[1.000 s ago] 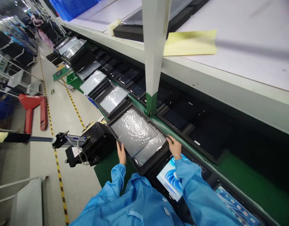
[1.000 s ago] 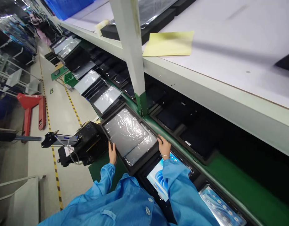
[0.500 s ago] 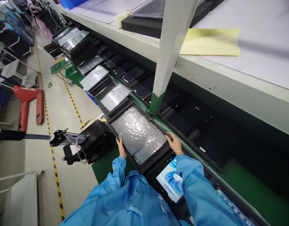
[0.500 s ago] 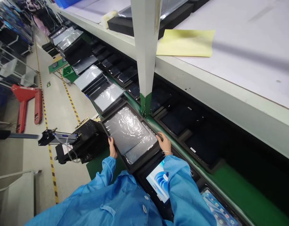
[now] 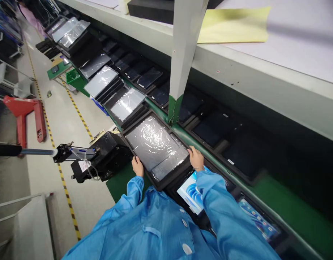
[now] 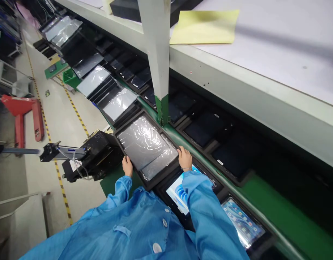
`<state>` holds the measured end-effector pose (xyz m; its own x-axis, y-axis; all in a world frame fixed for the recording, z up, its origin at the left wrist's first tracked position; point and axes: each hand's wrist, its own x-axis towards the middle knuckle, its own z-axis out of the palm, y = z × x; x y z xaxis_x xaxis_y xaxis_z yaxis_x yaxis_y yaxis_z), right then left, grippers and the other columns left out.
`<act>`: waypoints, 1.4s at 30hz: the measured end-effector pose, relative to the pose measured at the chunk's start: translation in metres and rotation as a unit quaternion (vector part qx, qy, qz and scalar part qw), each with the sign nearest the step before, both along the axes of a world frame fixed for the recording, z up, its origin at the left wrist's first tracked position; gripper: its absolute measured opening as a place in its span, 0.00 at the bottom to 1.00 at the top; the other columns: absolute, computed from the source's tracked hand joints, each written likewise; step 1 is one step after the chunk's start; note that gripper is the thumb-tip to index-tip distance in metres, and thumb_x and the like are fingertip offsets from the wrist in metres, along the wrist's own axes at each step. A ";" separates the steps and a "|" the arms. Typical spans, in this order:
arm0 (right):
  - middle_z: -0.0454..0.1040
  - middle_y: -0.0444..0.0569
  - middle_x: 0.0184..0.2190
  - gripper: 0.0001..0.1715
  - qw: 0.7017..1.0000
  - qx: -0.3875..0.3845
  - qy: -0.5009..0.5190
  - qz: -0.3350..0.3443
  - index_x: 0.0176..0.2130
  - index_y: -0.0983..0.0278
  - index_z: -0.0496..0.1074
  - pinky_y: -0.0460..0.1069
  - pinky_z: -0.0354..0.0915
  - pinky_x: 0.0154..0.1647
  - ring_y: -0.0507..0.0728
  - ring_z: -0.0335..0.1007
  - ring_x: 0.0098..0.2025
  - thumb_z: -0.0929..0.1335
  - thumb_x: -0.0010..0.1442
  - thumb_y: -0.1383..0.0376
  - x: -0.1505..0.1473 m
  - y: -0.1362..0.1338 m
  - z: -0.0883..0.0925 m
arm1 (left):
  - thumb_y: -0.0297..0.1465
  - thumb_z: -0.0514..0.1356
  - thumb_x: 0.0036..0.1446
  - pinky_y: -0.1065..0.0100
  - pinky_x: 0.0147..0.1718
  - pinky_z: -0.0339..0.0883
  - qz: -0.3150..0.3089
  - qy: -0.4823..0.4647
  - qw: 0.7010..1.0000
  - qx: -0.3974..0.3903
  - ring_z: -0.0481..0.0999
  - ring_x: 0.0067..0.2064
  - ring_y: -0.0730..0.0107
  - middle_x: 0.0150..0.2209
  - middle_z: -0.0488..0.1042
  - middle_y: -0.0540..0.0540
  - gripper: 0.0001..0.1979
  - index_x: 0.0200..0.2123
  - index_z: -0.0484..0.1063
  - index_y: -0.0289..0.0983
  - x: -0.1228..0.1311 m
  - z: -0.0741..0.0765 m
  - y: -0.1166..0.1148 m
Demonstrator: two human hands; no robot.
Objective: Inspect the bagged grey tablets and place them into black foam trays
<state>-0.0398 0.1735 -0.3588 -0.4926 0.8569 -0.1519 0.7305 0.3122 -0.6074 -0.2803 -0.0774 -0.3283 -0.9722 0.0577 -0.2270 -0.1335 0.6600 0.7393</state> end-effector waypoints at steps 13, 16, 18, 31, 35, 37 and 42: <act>0.76 0.53 0.54 0.21 0.999 -0.026 -0.032 -0.031 0.59 0.63 0.72 0.59 0.77 0.51 0.60 0.77 0.51 0.70 0.72 0.56 -0.019 -0.013 0.022 | 0.39 0.63 0.69 0.50 0.53 0.77 -0.061 0.109 0.984 -0.123 0.78 0.55 0.57 0.58 0.75 0.39 0.19 0.58 0.73 0.36 -0.065 0.022 0.015; 0.75 0.54 0.57 0.21 0.999 -0.030 -0.024 -0.017 0.59 0.62 0.72 0.61 0.76 0.54 0.61 0.76 0.53 0.70 0.72 0.56 -0.020 -0.011 0.028 | 0.39 0.63 0.68 0.50 0.53 0.77 -0.066 0.121 0.979 -0.151 0.78 0.55 0.57 0.58 0.75 0.39 0.20 0.58 0.73 0.36 -0.067 0.028 0.021; 0.74 0.54 0.57 0.20 0.999 -0.035 -0.017 -0.010 0.59 0.62 0.72 0.61 0.75 0.55 0.61 0.75 0.54 0.70 0.72 0.56 -0.019 -0.006 0.033 | 0.39 0.63 0.68 0.47 0.56 0.75 -0.066 0.142 0.974 -0.165 0.76 0.58 0.54 0.60 0.73 0.39 0.22 0.60 0.71 0.37 -0.052 0.030 0.028; 0.71 0.54 0.63 0.20 0.981 0.001 0.103 -0.167 0.60 0.59 0.73 0.64 0.72 0.61 0.63 0.72 0.60 0.70 0.71 0.56 0.051 0.028 0.058 | 0.34 0.55 0.70 0.38 0.71 0.51 -0.450 0.304 0.829 -0.138 0.57 0.74 0.39 0.71 0.57 0.25 0.27 0.68 0.63 0.31 0.016 0.069 0.171; 0.63 0.57 0.69 0.28 0.908 0.012 0.047 -0.417 0.65 0.61 0.67 0.71 0.63 0.67 0.69 0.63 0.68 0.71 0.71 0.56 0.187 0.049 0.053 | 0.30 0.51 0.72 0.47 0.69 0.59 -0.549 0.322 0.757 -0.145 0.61 0.72 0.46 0.69 0.60 0.24 0.24 0.67 0.63 0.28 0.037 0.075 0.232; 0.65 0.57 0.67 0.29 0.867 -0.025 0.012 -0.498 0.64 0.62 0.68 0.71 0.63 0.66 0.69 0.65 0.66 0.72 0.70 0.56 0.241 0.059 0.045 | 0.29 0.52 0.72 0.53 0.67 0.64 -0.611 0.322 0.706 -0.156 0.66 0.69 0.52 0.65 0.65 0.28 0.21 0.65 0.66 0.30 0.057 0.072 0.269; 0.71 0.56 0.62 0.25 0.821 -0.123 -0.006 -0.557 0.60 0.63 0.71 0.66 0.70 0.61 0.66 0.71 0.60 0.72 0.69 0.55 0.293 0.076 0.022 | 0.37 0.63 0.68 0.47 0.56 0.74 -0.737 0.318 0.559 -0.206 0.76 0.58 0.54 0.60 0.74 0.38 0.20 0.59 0.72 0.36 0.111 0.056 0.345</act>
<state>0.2531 0.2498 -0.3373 0.5791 0.7173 -0.3873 0.4864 -0.6853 -0.5420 -0.1688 0.2675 -0.2726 0.1713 0.9735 -0.1513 0.9842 -0.1620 0.0715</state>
